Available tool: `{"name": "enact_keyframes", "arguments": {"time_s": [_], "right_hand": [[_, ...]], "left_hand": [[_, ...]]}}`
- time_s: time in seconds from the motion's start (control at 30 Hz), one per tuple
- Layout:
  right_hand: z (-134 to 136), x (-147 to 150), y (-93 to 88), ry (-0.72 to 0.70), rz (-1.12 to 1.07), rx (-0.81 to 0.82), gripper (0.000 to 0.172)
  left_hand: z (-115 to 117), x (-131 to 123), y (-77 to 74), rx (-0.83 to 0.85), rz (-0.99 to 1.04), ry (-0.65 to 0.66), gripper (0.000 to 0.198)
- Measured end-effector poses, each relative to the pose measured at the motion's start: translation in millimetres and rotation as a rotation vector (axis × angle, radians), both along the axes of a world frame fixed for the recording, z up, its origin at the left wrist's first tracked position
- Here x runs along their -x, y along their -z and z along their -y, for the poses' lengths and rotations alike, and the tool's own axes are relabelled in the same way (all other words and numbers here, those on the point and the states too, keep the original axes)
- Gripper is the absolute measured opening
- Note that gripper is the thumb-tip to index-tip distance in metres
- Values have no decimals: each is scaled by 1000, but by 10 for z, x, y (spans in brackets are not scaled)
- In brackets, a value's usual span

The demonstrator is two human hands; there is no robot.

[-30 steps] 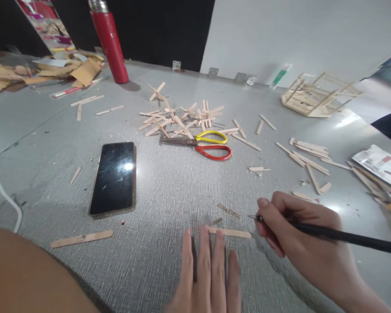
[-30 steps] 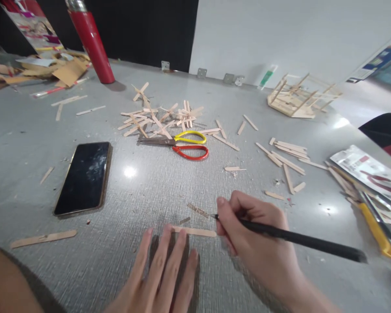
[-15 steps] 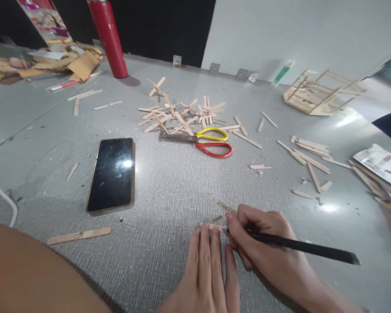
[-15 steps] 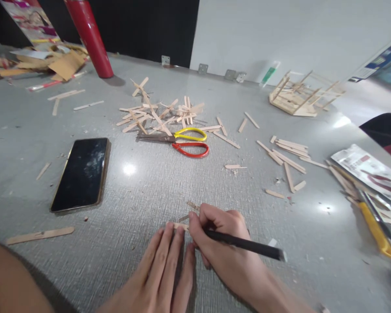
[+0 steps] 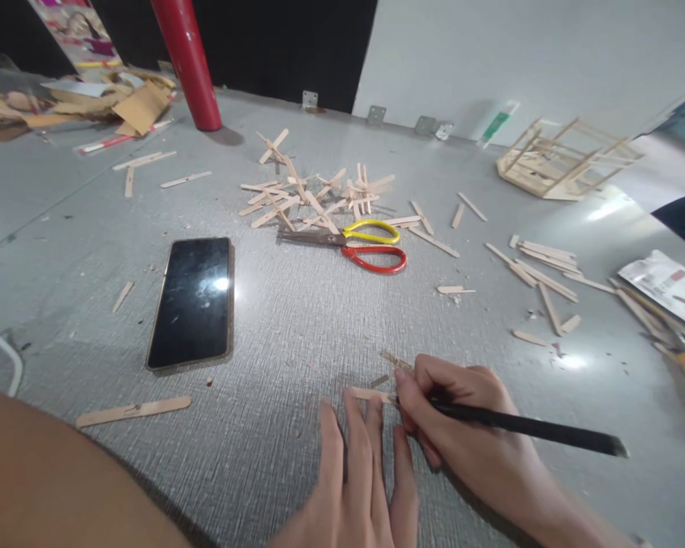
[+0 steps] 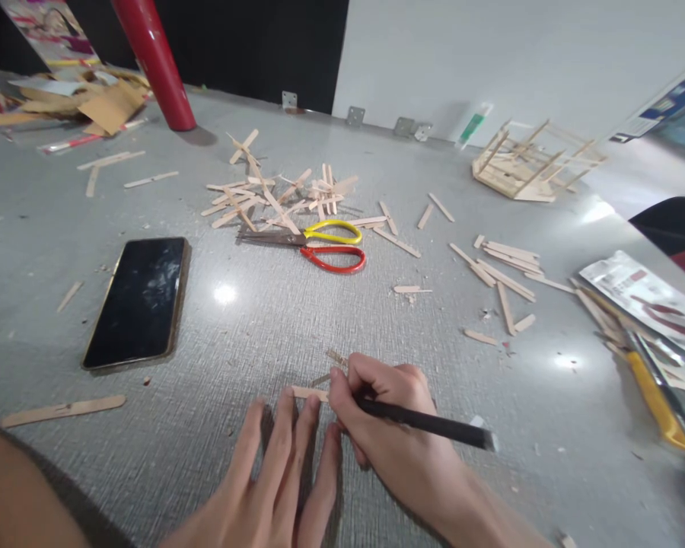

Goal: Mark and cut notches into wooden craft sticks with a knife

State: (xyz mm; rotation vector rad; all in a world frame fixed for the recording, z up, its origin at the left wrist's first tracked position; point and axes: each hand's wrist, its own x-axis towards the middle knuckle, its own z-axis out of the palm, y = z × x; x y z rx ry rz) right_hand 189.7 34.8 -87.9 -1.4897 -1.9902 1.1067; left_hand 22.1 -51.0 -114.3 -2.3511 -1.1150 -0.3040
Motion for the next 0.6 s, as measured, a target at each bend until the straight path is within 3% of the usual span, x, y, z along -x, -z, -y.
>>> {"name": "enact_keyframes", "arguments": {"time_s": [0.6], "right_hand": [[12, 2, -22, -23, -19, -15, 45]], "left_hand": [[-5, -18, -44, 5, -2, 1, 37]]}}
